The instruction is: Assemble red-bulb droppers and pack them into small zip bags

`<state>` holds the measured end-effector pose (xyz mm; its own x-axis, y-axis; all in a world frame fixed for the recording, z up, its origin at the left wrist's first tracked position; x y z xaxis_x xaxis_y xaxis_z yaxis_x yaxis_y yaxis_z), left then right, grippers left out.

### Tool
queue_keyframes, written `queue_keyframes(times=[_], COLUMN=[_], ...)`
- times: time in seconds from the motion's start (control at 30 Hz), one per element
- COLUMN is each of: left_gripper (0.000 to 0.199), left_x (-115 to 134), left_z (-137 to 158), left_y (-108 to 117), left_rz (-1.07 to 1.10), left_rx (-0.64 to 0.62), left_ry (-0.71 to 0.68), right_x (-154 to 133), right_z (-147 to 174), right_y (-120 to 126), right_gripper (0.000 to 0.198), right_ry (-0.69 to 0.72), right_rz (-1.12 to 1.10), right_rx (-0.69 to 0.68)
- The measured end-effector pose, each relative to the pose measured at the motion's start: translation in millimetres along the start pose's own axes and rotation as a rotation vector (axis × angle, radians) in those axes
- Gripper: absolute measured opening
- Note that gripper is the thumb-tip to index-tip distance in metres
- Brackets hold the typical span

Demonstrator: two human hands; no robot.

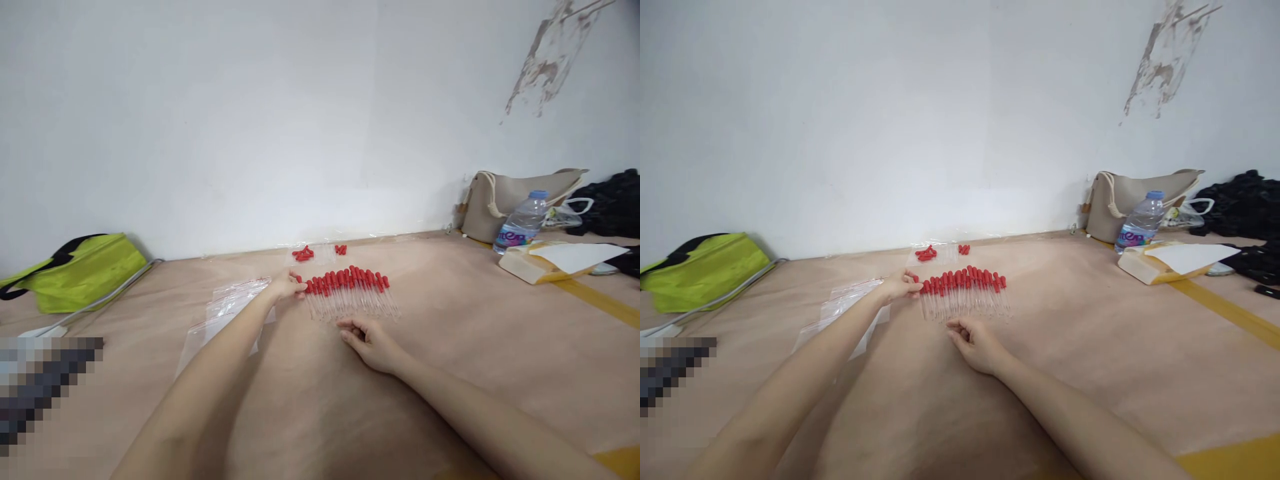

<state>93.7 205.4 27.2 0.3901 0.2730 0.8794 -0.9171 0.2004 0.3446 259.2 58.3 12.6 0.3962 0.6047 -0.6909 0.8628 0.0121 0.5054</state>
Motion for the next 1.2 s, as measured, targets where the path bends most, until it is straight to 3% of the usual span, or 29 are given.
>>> queue_keyframes(times=[0.2, 0.43, 0.53, 0.63, 0.7, 0.73, 0.83, 0.9, 1.1, 1.2], left_gripper=[0.041, 0.034, 0.037, 0.034, 0.034, 0.037, 0.051, 0.053, 0.052, 0.045], left_x=[-3.3, 2.9, 8.0, 4.1, 3.3, -3.7, -37.5, -52.0, -58.8, -53.2], left_z=[-12.9, -6.6, 12.6, 54.9, 98.5, 118.0, 157.5, 167.1, 162.5, 161.8], left_y=[-8.0, 10.1, 26.8, 35.4, 20.9, 10.0, -22.8, -31.2, -37.7, -28.6], left_rz=[-0.115, -0.247, -0.309, -0.388, -0.591, -0.665, -0.858, -0.909, -0.948, -0.991], left_rx=[0.042, 0.176, 0.304, 0.382, 0.356, 0.286, 0.004, -0.057, -0.047, 0.099], left_ry=[0.019, -0.043, -0.134, -0.275, -0.533, -0.618, -0.699, -0.694, -0.687, -0.688], right_x=[-5.1, -5.6, -9.1, -23.9, -35.3, -38.9, -35.8, -25.7, -8.4, -6.4], right_z=[-0.2, -0.8, -1.1, -2.1, 0.1, 2.9, 16.6, 25.2, 33.9, 33.6], right_y=[-0.7, -2.1, -0.2, 11.8, 20.4, 22.9, 24.2, 23.4, 13.4, 11.3], right_gripper=[0.023, 0.021, 0.021, 0.021, 0.024, 0.026, 0.039, 0.045, 0.046, 0.048], right_ry=[0.026, 0.039, 0.070, 0.205, 0.324, 0.371, 0.411, 0.362, 0.241, 0.223], right_rz=[0.037, 0.057, 0.085, 0.162, 0.216, 0.238, 0.309, 0.363, 0.430, 0.424], right_rx=[-0.015, -0.022, -0.014, -0.021, -0.085, -0.144, -0.342, -0.407, -0.452, -0.483])
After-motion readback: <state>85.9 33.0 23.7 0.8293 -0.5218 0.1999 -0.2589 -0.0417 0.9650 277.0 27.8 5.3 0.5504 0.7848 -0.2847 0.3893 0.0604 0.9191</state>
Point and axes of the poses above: each hand's wrist, its own z-axis away from the middle knuckle, its own y-axis out of the back of the hand, x = y × z, the point moved 9 cm from there along -z, towards the middle knuckle, and after that the axes turned 13 degrees about y, right-handed, at the moved point
